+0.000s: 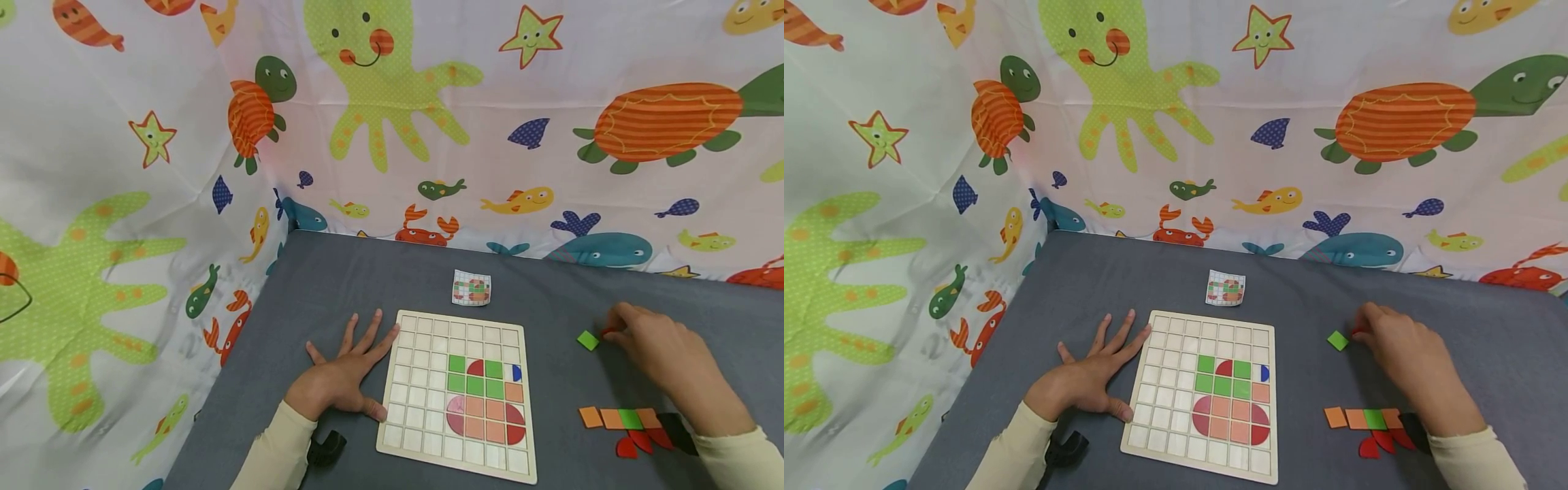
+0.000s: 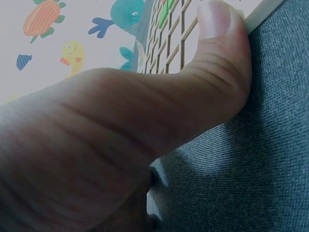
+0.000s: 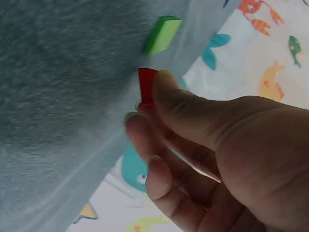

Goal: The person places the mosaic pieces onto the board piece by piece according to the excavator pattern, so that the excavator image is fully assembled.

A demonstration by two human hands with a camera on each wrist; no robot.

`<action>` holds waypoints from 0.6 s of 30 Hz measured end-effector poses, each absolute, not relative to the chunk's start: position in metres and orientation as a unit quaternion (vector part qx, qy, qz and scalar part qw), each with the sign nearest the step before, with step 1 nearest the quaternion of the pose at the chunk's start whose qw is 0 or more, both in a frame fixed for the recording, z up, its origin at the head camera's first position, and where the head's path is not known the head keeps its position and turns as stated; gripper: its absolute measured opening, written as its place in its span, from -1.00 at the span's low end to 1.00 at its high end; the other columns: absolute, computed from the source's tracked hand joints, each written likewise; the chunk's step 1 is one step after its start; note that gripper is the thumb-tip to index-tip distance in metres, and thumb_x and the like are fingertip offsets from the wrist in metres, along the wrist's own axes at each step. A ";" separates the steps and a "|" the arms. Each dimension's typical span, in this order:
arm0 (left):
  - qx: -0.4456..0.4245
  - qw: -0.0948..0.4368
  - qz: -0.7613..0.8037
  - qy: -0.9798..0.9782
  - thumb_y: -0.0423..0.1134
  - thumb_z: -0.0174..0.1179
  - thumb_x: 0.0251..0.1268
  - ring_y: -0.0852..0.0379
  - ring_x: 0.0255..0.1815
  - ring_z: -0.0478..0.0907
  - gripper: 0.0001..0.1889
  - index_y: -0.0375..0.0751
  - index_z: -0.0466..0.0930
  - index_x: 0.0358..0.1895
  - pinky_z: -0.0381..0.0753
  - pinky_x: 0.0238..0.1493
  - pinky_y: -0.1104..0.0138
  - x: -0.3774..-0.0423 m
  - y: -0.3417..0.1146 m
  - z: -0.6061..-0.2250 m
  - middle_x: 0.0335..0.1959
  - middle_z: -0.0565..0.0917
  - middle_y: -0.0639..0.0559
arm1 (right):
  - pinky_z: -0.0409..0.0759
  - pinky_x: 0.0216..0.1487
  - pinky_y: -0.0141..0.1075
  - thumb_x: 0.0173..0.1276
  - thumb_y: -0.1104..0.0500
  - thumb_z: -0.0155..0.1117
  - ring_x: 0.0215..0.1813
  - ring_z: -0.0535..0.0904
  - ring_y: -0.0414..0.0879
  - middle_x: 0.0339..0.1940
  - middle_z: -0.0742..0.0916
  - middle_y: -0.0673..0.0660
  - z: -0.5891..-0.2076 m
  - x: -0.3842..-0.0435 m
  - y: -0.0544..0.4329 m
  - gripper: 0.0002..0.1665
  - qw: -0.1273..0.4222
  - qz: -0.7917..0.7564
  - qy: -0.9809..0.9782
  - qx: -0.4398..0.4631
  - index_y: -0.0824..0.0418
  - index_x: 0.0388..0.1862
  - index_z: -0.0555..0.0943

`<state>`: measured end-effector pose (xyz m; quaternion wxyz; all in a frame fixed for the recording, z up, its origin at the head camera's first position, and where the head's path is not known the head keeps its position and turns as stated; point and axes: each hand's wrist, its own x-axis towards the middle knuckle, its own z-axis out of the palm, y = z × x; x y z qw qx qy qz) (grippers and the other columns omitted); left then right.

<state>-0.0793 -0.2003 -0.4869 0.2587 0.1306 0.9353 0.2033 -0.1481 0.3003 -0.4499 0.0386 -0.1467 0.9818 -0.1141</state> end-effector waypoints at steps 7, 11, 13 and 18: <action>0.141 0.251 0.209 0.934 0.29 0.69 -0.22 -0.18 0.73 -0.66 0.51 0.61 -0.38 0.70 -0.74 0.03 -0.73 -0.078 -0.201 -0.485 0.75 -0.53 0.28 | 0.52 -0.57 -0.19 0.32 0.28 0.57 -0.45 0.53 -0.10 -0.31 0.80 0.10 -0.430 -0.137 0.267 -0.74 0.024 -0.130 0.977 -0.165 0.16 -0.06 0.71; 0.138 0.252 0.206 0.935 0.29 0.68 -0.21 -0.20 0.73 -0.65 0.51 0.60 -0.38 0.70 -0.70 0.04 -0.75 -0.077 -0.200 -0.482 0.75 -0.53 0.27 | 0.71 -0.43 -0.06 0.29 0.31 0.58 -0.32 0.65 -0.05 -0.16 0.84 0.16 -0.424 -0.133 0.245 -0.69 0.003 -0.138 0.972 -0.188 0.14 0.01 0.78; 0.139 0.252 0.206 0.935 0.32 0.67 -0.22 -0.19 0.73 -0.66 0.51 0.62 -0.39 0.70 -0.74 0.01 -0.74 -0.078 -0.201 -0.485 0.74 -0.54 0.29 | 0.72 -0.40 -0.06 0.30 0.30 0.58 -0.30 0.65 -0.06 -0.15 0.85 0.12 -0.423 -0.132 0.234 -0.70 -0.011 -0.140 0.970 -0.198 0.08 -0.01 0.81; 0.142 0.249 0.204 0.936 0.38 0.65 -0.25 -0.16 0.72 -0.69 0.51 0.66 -0.41 0.68 -0.76 -0.02 -0.74 -0.079 -0.202 -0.489 0.73 -0.56 0.33 | 0.61 -0.49 -0.23 0.33 0.27 0.57 -0.40 0.57 -0.15 -0.24 0.85 0.06 -0.421 -0.131 0.215 -0.75 -0.021 -0.147 0.965 -0.216 0.06 -0.04 0.83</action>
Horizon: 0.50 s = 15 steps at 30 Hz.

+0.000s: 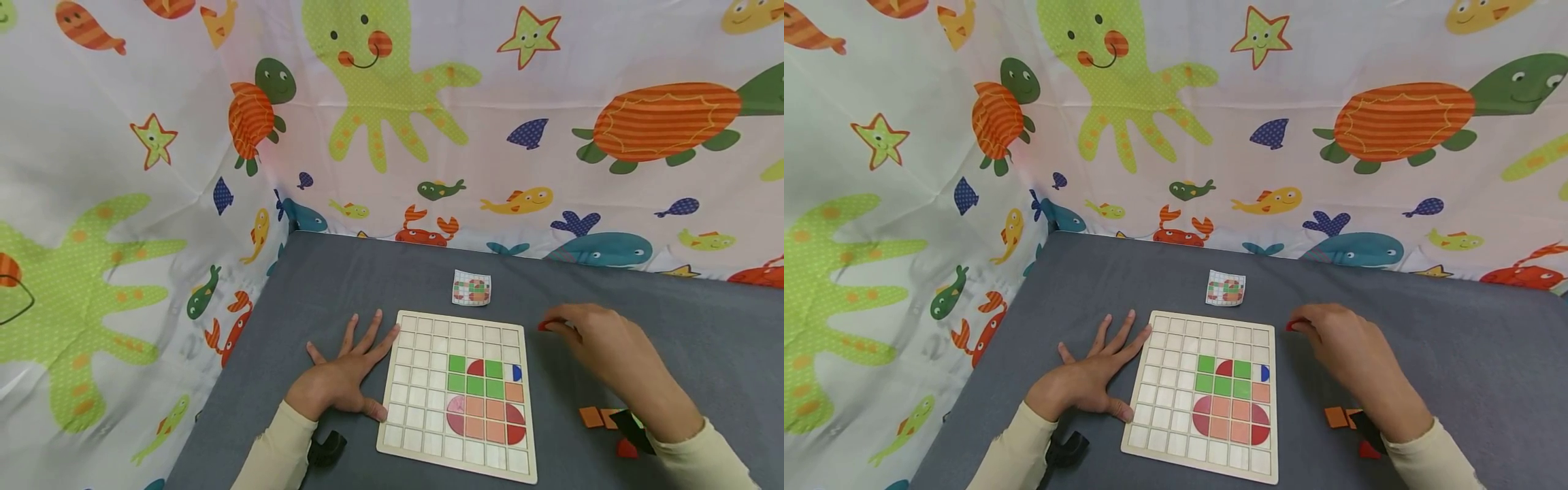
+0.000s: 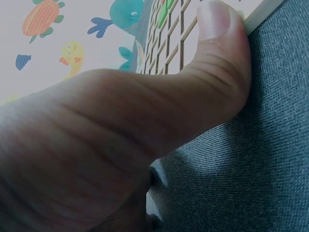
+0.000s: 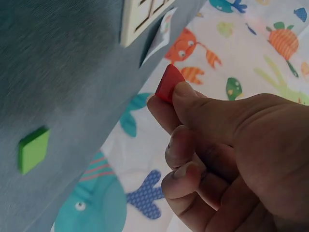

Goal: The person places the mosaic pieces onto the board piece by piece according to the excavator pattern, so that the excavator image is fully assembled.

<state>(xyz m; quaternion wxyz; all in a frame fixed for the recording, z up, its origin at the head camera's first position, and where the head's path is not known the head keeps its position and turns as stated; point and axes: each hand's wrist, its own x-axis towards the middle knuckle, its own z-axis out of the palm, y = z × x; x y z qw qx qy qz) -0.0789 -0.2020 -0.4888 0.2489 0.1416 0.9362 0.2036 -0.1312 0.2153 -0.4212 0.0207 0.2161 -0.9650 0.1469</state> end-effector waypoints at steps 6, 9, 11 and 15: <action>0.143 0.250 0.203 0.936 0.38 0.65 -0.27 -0.13 0.71 -0.74 0.52 0.71 -0.44 0.66 -0.83 -0.03 -0.69 -0.081 -0.204 -0.499 0.71 -0.60 0.37 | 0.45 -0.54 -0.32 0.39 0.22 0.54 -0.48 0.48 -0.20 -0.27 0.83 0.03 -0.420 -0.131 0.195 -0.79 0.021 0.150 -0.962 0.226 0.06 -0.02 0.81; 0.142 0.248 0.203 0.937 0.36 0.66 -0.28 -0.14 0.70 -0.74 0.53 0.71 -0.44 0.65 -0.81 -0.03 -0.70 -0.081 -0.205 -0.502 0.71 -0.60 0.36 | 0.44 -0.56 -0.33 0.38 0.20 0.55 -0.49 0.47 -0.21 -0.29 0.83 0.01 -0.420 -0.132 0.184 -0.79 0.022 0.157 -0.960 0.233 0.04 -0.03 0.80; 0.139 0.251 0.205 0.936 0.34 0.67 -0.27 -0.13 0.70 -0.75 0.53 0.72 -0.44 0.65 -0.83 -0.02 -0.69 -0.082 -0.204 -0.504 0.70 -0.61 0.37 | 0.42 -0.57 -0.33 0.37 0.19 0.56 -0.50 0.46 -0.21 -0.31 0.82 0.00 -0.421 -0.132 0.176 -0.79 0.023 0.160 -0.958 0.238 0.04 -0.04 0.79; 0.135 0.252 0.204 0.936 0.33 0.68 -0.27 -0.13 0.69 -0.76 0.53 0.72 -0.45 0.64 -0.82 0.00 -0.69 -0.082 -0.205 -0.503 0.70 -0.61 0.37 | 0.46 -0.55 -0.34 0.33 0.19 0.59 -0.46 0.51 -0.22 -0.30 0.80 -0.03 -0.426 -0.133 0.160 -0.80 0.029 0.163 -0.952 0.256 0.05 -0.09 0.78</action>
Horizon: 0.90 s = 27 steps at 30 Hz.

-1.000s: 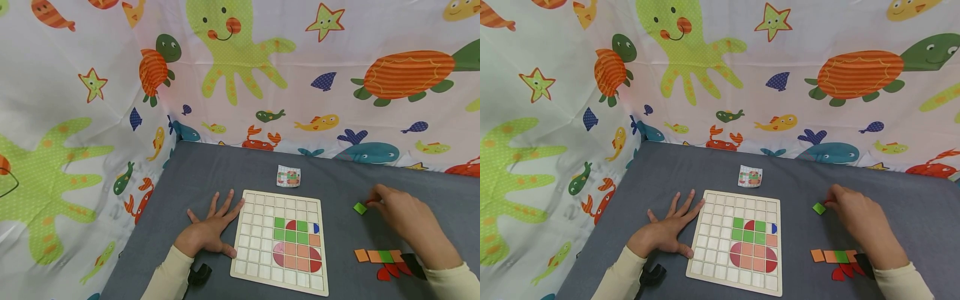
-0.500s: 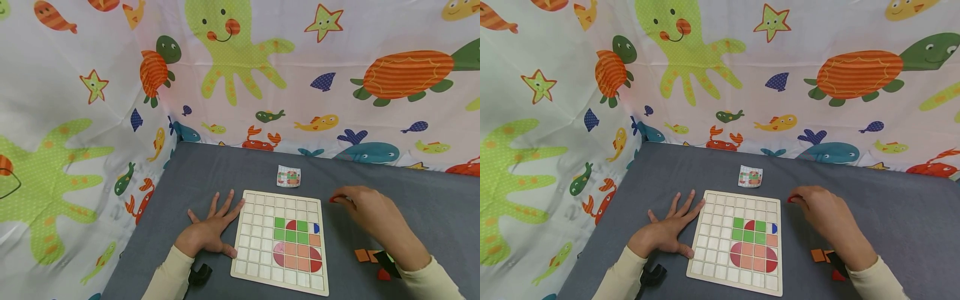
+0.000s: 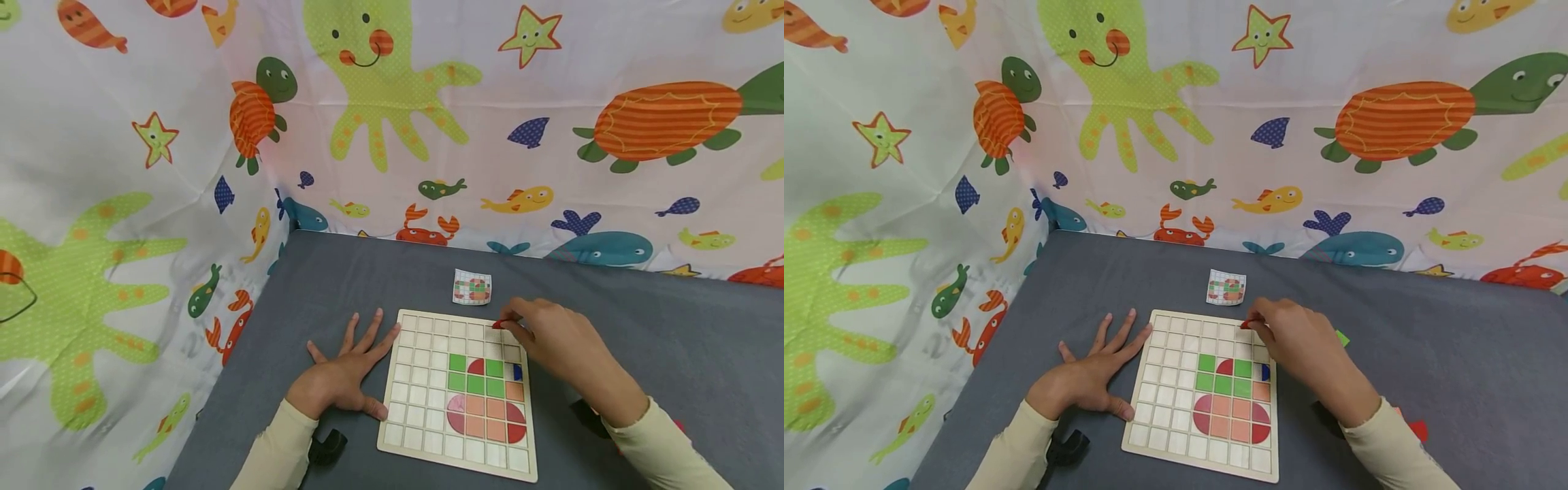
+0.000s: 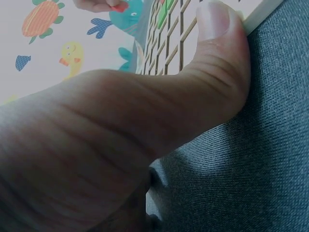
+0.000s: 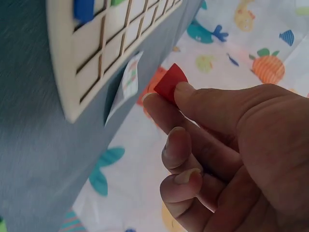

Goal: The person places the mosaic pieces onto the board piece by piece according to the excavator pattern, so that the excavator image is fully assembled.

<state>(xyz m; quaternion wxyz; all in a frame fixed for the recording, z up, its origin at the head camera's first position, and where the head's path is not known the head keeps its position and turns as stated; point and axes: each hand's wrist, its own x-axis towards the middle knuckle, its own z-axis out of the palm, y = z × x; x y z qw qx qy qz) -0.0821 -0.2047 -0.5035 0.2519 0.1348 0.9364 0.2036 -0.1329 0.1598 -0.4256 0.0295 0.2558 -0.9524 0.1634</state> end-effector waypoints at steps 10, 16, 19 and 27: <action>0.144 0.250 0.200 0.936 0.36 0.65 -0.25 -0.14 0.72 -0.71 0.51 0.69 -0.42 0.67 -0.78 0.01 -0.72 -0.081 -0.203 -0.492 0.72 -0.59 0.35 | 0.57 -0.46 -0.35 0.32 0.22 0.60 -0.35 0.59 -0.20 -0.18 0.76 0.01 -0.444 -0.132 0.132 -0.81 -0.004 0.170 -0.942 0.290 0.10 -0.13 0.77; 0.144 0.253 0.206 0.934 0.31 0.67 -0.23 -0.17 0.73 -0.67 0.51 0.63 -0.39 0.70 -0.71 0.05 -0.75 -0.078 -0.202 -0.485 0.74 -0.55 0.29 | 0.58 -0.44 -0.36 0.32 0.22 0.61 -0.34 0.59 -0.22 -0.20 0.76 -0.03 -0.448 -0.132 0.119 -0.81 -0.008 0.174 -0.935 0.309 0.05 -0.14 0.77; 0.146 0.249 0.205 0.935 0.31 0.66 -0.22 -0.17 0.74 -0.64 0.50 0.62 -0.38 0.70 -0.64 0.09 -0.76 -0.077 -0.201 -0.481 0.75 -0.53 0.29 | 0.52 -0.47 -0.37 0.32 0.23 0.59 -0.37 0.54 -0.25 -0.22 0.75 -0.04 -0.449 -0.132 0.116 -0.82 -0.005 0.173 -0.932 0.317 0.04 -0.17 0.76; 0.135 0.258 0.202 0.935 0.26 0.68 -0.22 -0.15 0.72 -0.69 0.50 0.59 -0.36 0.71 -0.77 0.08 -0.70 -0.079 -0.200 -0.483 0.75 -0.53 0.28 | 0.46 -0.51 -0.39 0.34 0.20 0.59 -0.42 0.49 -0.26 -0.28 0.74 -0.06 -0.451 -0.134 0.108 -0.85 -0.026 0.172 -0.931 0.322 0.03 -0.21 0.75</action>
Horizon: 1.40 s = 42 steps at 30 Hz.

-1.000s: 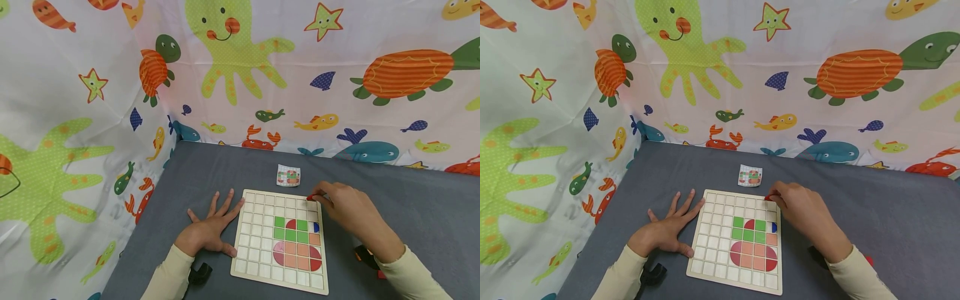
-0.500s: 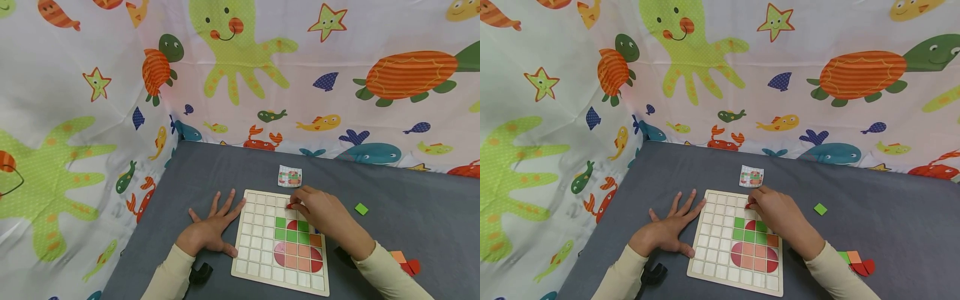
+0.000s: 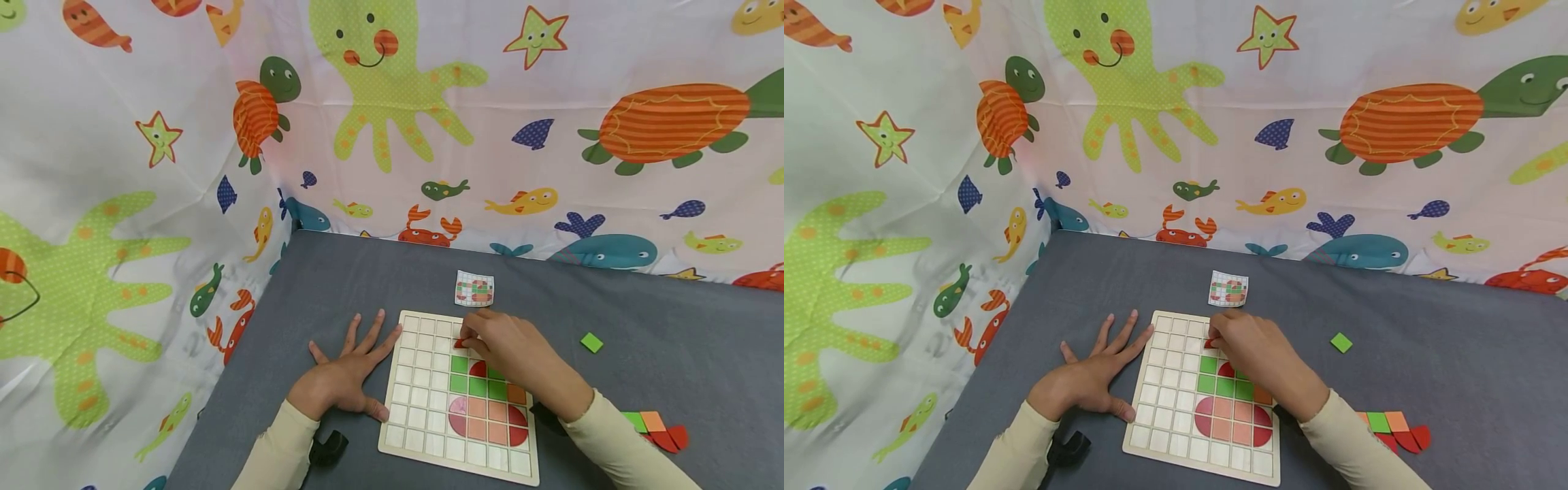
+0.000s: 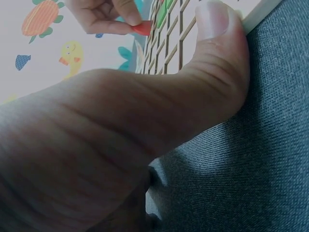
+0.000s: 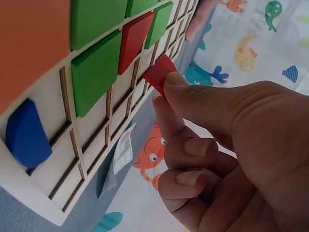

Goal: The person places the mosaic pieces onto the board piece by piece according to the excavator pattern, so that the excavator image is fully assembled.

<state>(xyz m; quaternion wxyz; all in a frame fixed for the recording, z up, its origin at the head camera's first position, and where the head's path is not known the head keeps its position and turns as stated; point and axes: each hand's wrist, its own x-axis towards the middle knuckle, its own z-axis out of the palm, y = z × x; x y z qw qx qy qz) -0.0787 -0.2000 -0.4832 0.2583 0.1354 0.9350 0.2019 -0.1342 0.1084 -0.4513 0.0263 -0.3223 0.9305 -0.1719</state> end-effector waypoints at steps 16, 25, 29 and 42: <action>0.143 0.247 0.202 0.937 0.32 0.66 -0.25 -0.15 0.73 -0.67 0.52 0.63 -0.40 0.69 -0.72 0.03 -0.75 -0.077 -0.201 -0.485 0.74 -0.55 0.31 | 0.45 -0.53 -0.42 0.36 0.23 0.57 -0.49 0.44 -0.34 -0.33 0.72 -0.11 -0.456 -0.136 0.107 -0.86 0.044 -0.204 0.921 -0.329 0.07 -0.24 0.73; 0.140 0.257 0.209 0.933 0.28 0.68 -0.20 -0.17 0.73 -0.66 0.50 0.58 -0.38 0.71 -0.72 0.06 -0.74 -0.075 -0.201 -0.478 0.75 -0.53 0.27 | 0.44 -0.55 -0.41 0.38 0.22 0.55 -0.50 0.43 -0.35 -0.32 0.69 -0.11 -0.458 -0.137 0.107 -0.86 0.062 -0.215 0.917 -0.331 0.04 -0.24 0.71; 0.142 0.252 0.207 0.935 0.27 0.68 -0.23 -0.17 0.73 -0.67 0.51 0.60 -0.37 0.71 -0.72 0.05 -0.74 -0.075 -0.201 -0.480 0.75 -0.53 0.28 | 0.44 -0.53 -0.40 0.38 0.21 0.55 -0.48 0.44 -0.33 -0.31 0.69 -0.11 -0.458 -0.138 0.107 -0.85 0.067 -0.207 0.918 -0.332 0.03 -0.24 0.70; 0.144 0.248 0.206 0.936 0.35 0.65 -0.25 -0.14 0.72 -0.71 0.51 0.63 -0.40 0.69 -0.78 0.01 -0.72 -0.078 -0.203 -0.490 0.73 -0.56 0.31 | 0.46 -0.50 -0.40 0.36 0.18 0.58 -0.46 0.47 -0.31 -0.29 0.62 -0.08 -0.457 -0.139 0.107 -0.88 0.059 -0.170 0.923 -0.341 0.00 -0.21 0.78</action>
